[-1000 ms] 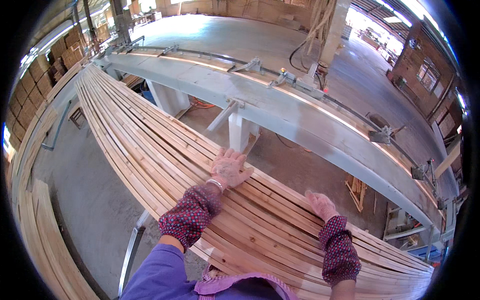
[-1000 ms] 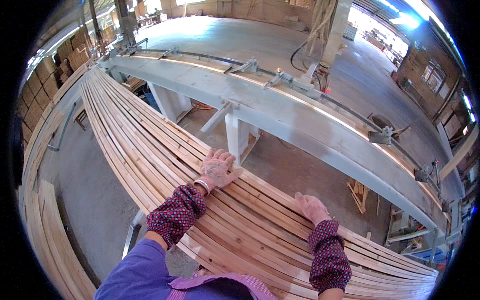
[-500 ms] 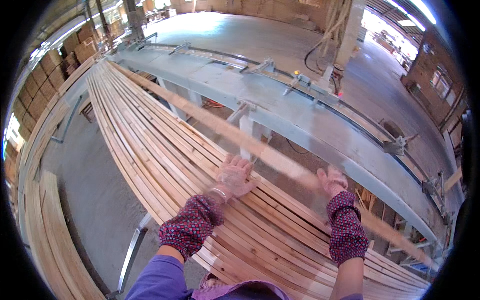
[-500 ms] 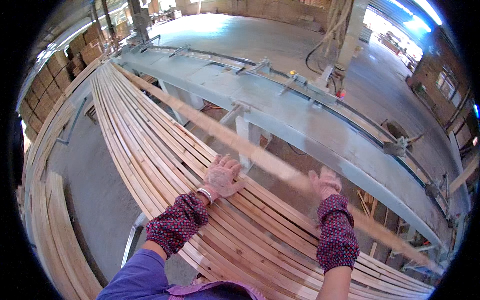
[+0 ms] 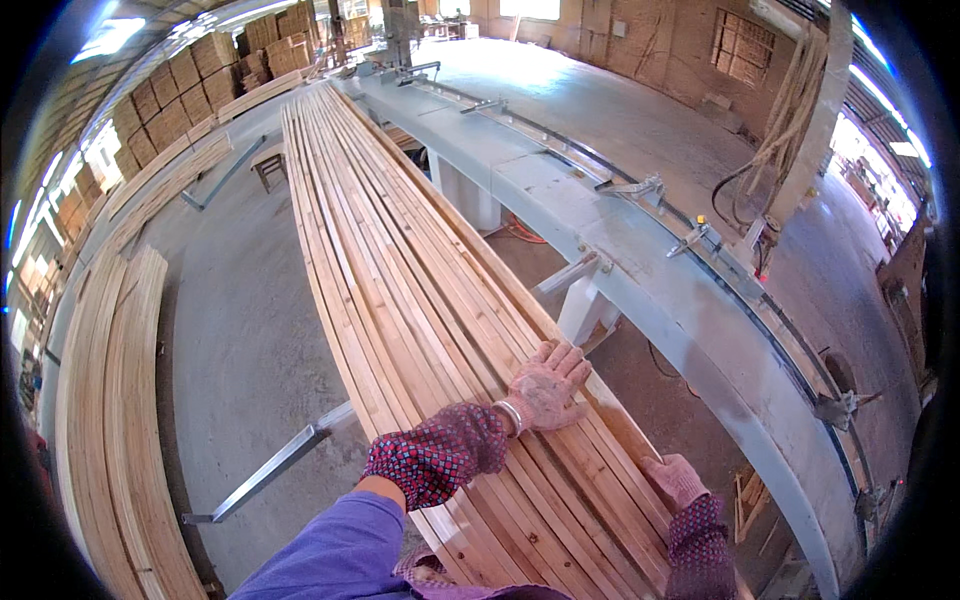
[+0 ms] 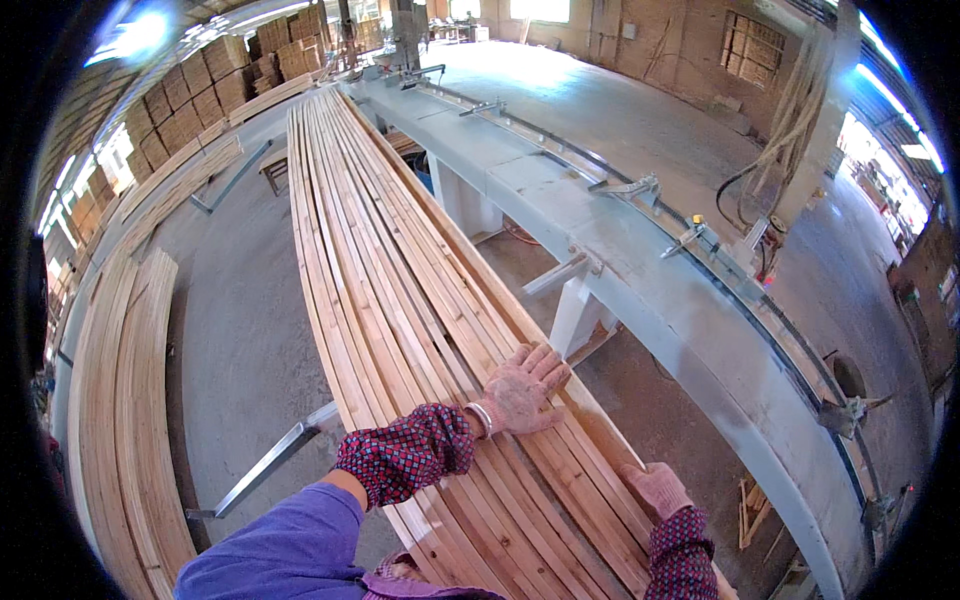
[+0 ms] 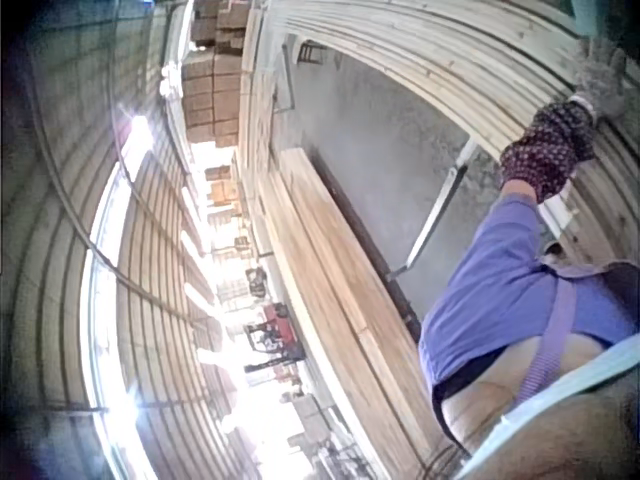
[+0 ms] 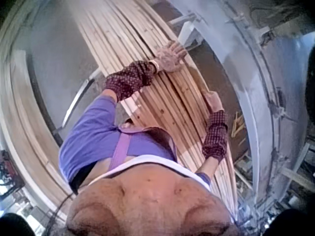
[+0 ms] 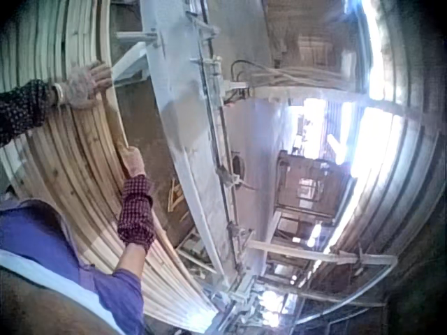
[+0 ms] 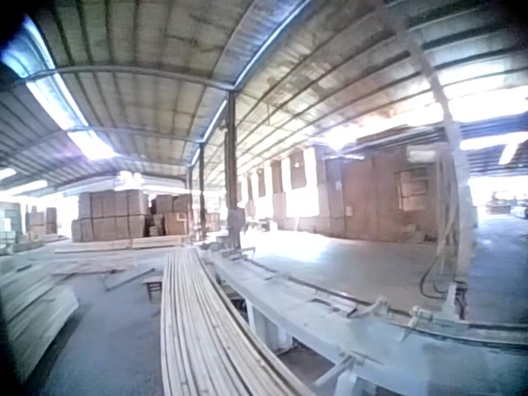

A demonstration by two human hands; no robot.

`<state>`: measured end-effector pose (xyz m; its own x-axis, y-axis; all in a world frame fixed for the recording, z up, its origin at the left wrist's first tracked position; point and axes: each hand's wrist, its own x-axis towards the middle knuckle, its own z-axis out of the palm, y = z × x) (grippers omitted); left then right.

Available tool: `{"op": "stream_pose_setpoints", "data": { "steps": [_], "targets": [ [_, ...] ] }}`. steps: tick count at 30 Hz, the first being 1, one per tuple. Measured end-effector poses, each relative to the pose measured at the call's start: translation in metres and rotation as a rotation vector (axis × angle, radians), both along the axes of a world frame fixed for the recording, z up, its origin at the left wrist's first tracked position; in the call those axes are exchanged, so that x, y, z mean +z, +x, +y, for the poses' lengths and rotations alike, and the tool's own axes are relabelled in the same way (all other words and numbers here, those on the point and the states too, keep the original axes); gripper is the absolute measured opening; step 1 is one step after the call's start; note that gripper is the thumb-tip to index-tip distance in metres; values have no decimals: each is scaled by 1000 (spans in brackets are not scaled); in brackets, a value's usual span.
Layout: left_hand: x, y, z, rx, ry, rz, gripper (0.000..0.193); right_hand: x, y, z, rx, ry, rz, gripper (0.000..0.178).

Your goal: The person repeatedly picks up thin wooden planks from a pile and places them onto a metal conveyor or rack. The person wears patterned gloves and handles the planks one by one, aligning them with the existing stack on the rack.

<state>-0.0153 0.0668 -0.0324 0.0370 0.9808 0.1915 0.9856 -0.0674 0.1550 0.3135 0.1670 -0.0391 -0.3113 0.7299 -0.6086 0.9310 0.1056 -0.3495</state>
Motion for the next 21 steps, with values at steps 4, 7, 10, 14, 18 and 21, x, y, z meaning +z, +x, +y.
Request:
{"op": "stream_pose_setpoints", "data": {
  "steps": [4, 7, 10, 14, 18, 21],
  "targets": [
    [-16, -1, -4, 40, 38, 17, 82, 21, -15, -22, 118, 88, -27, 56],
    [-20, 0, -1, 34, 54, 26, 82, 15, -20, -32, 229, 117, 21, 56],
    [-16, 0, -1, 25, 25, -1, 80, 7, -27, -27, 140, 37, 209, 52],
    [-19, -3, -3, 29, 19, -24, 78, 17, -53, -32, 120, 70, 255, 54],
    [-4, 3, 1, 22, -39, -13, 78, 1, -49, -25, 91, 142, 246, 56],
    [-5, 2, 1, 21, -43, -14, 78, 5, -59, -19, 187, 115, 240, 55]
  ]
}}
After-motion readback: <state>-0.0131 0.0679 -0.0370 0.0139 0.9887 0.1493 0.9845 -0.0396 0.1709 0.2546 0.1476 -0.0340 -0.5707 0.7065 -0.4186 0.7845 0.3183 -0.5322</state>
